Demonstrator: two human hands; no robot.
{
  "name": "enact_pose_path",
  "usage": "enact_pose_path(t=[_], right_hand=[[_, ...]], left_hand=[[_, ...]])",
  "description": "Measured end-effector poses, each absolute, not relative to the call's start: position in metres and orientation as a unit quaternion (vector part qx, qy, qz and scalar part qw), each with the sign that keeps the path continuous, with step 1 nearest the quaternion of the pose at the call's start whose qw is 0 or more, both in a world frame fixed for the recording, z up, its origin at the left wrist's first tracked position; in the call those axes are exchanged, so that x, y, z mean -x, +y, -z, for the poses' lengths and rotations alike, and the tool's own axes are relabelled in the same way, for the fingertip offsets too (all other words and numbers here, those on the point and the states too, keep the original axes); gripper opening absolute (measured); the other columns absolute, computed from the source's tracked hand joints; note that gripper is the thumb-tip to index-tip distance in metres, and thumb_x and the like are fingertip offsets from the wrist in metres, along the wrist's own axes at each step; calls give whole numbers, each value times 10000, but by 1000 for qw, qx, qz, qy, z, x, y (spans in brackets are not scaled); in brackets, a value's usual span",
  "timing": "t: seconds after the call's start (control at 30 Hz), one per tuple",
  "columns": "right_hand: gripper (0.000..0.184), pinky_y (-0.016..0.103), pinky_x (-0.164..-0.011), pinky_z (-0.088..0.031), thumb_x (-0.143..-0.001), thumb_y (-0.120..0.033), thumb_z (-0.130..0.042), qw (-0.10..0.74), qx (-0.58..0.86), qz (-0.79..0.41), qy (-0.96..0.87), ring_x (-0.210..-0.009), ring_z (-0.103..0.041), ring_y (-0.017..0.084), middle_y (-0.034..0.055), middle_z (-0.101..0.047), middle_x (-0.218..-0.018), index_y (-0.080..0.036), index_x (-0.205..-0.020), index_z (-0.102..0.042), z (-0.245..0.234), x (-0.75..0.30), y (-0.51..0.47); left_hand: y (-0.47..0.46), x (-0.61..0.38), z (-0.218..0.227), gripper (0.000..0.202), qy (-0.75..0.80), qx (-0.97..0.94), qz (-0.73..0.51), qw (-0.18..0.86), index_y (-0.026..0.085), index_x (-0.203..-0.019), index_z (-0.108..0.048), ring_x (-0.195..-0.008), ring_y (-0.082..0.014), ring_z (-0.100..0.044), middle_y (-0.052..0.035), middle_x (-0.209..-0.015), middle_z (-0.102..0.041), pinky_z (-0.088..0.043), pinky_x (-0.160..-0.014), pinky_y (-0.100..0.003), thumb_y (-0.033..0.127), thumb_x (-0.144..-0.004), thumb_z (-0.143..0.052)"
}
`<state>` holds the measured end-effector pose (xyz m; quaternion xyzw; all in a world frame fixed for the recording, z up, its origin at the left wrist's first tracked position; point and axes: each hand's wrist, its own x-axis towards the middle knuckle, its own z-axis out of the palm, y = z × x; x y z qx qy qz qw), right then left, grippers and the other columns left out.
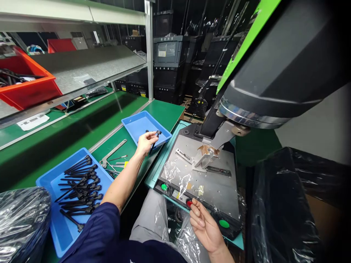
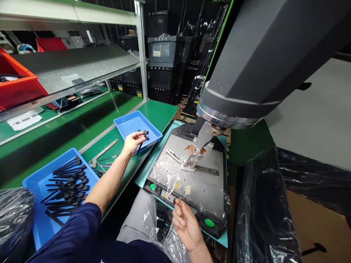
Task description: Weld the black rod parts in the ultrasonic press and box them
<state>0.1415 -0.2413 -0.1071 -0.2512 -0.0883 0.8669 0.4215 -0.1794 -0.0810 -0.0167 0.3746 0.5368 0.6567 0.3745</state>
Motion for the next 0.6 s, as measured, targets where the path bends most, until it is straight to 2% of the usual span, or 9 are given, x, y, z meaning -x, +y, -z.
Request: enact_pose_path(t=[0.1,0.17,0.3,0.37,0.47,0.53,0.6], right_hand=[[252,92,-384,-326,-805,-270,-807,425,258,-864,-73,-442,-319,-5,-60,-489,-663,-138,-974,-674,112,-144,-242],[248,98,-387,-324,-807,-279,-802,427,260,-864,-68,-450,-313,2,-60,-479,-668,-151,-972,-668,113,-145,-243],[231,111,-395,-323,-820,-288,-782,432,258,-861,-70,-460,-292,16,-56,-460,-675,-170,-973,-656,111,-152,-246],[218,118,-398,-322,-831,-292,-765,438,255,-859,-76,-463,-279,23,-52,-457,-680,-178,-978,-652,111,-155,-249],[218,121,-398,-312,-827,-310,-762,432,257,-860,-88,-461,-253,27,-54,-449,-673,-185,-968,-652,111,-153,-253],[253,118,-396,-301,-797,-326,-789,415,264,-865,-96,-460,-249,25,-58,-441,-661,-179,-954,-657,111,-146,-257],[288,124,-392,-297,-765,-355,-812,394,280,-867,-117,-461,-262,27,-58,-447,-651,-184,-942,-662,106,-141,-262]], left_hand=[[-58,191,16,411,675,-446,-535,244,114,-1144,-685,-876,-189,-693,-99,-977,-736,-535,-833,-328,193,-741,-705],[-45,198,15,355,742,-477,-439,170,146,-1132,-701,-936,-206,-690,-93,-1011,-737,-521,-856,-332,157,-780,-654],[-32,208,8,204,789,-485,-348,142,131,-871,-757,-974,-305,-682,-138,-929,-746,-502,-869,-409,81,-681,-700],[-37,210,0,205,806,-480,-326,119,125,-878,-754,-1028,-333,-663,-165,-982,-739,-488,-899,-436,88,-686,-692],[-63,207,-15,293,823,-463,-323,68,147,-1068,-722,-1129,-305,-621,-154,-1157,-699,-453,-979,-428,182,-794,-625],[-96,198,-22,311,817,-463,-340,53,174,-1119,-706,-1093,-253,-636,-107,-1159,-706,-457,-988,-376,244,-839,-590],[-138,183,-22,283,789,-482,-374,72,191,-1081,-719,-1000,-204,-664,-63,-1090,-732,-481,-947,-314,269,-845,-584]])
